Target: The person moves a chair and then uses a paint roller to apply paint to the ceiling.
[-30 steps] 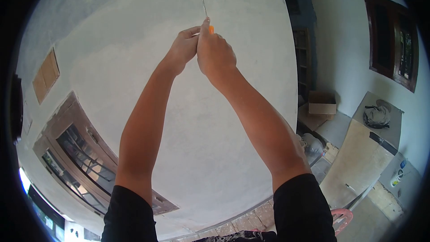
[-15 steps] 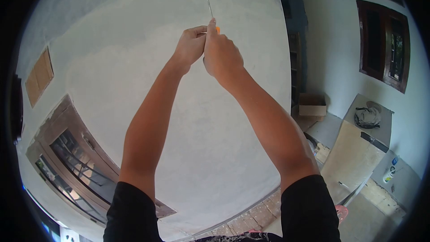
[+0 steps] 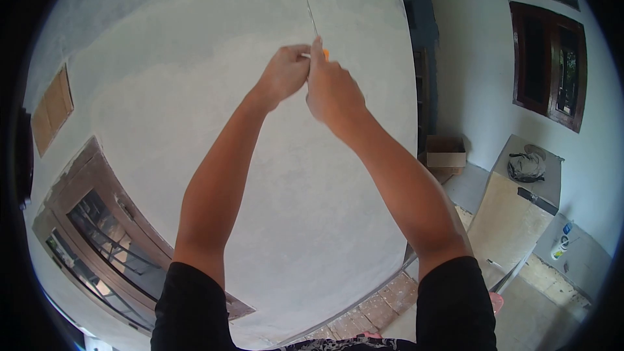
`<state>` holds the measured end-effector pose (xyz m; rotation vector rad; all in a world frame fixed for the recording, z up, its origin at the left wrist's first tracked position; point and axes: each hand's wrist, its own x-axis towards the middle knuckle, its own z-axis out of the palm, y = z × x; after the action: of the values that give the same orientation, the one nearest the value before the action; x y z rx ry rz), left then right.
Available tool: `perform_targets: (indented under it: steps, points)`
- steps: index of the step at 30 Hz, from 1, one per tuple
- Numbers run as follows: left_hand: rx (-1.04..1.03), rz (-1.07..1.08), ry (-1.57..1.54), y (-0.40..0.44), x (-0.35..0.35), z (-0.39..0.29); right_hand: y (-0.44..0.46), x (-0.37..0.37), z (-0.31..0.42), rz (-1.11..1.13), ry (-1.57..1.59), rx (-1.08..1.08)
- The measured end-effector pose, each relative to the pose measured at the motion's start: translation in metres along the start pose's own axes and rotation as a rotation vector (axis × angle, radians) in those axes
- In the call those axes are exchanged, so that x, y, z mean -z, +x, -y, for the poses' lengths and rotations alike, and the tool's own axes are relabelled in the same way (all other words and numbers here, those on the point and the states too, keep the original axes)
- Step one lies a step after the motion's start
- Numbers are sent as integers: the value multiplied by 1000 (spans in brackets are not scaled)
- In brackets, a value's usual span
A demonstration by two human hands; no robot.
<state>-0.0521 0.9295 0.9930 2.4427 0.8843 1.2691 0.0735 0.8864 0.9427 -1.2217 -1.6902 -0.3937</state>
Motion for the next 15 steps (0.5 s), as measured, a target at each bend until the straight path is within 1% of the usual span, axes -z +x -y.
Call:
perform_targets:
  steps: [2, 3, 5, 6, 8, 12, 14, 15]
  points:
    - [55, -178, -62, 5, -1, -5, 12, 2, 6, 48, 34, -61]
    - [53, -180, -62, 1, 1, -2, 7, -1, 7, 46, 33, -59]
    - [51, 5, 38, -18, 4, 7, -19, -15, 7, -10, -11, -19]
    - [43, 0, 40, -31, 5, 8, -35, -21, 8, -17, -14, -13]
    - [82, 160, 141, -56, 5, 9, -63, -30, 10, 104, 44, -40]
    - [96, 173, 102, -65, 7, 16, -68, -30, 20, 174, 115, -88]
    - [-10, 83, 122, -49, 13, 15, -46, -30, 19, 82, 11, -51]
    - [-4, 89, 115, -39, 15, 11, -32, -29, 18, 89, 9, -58]
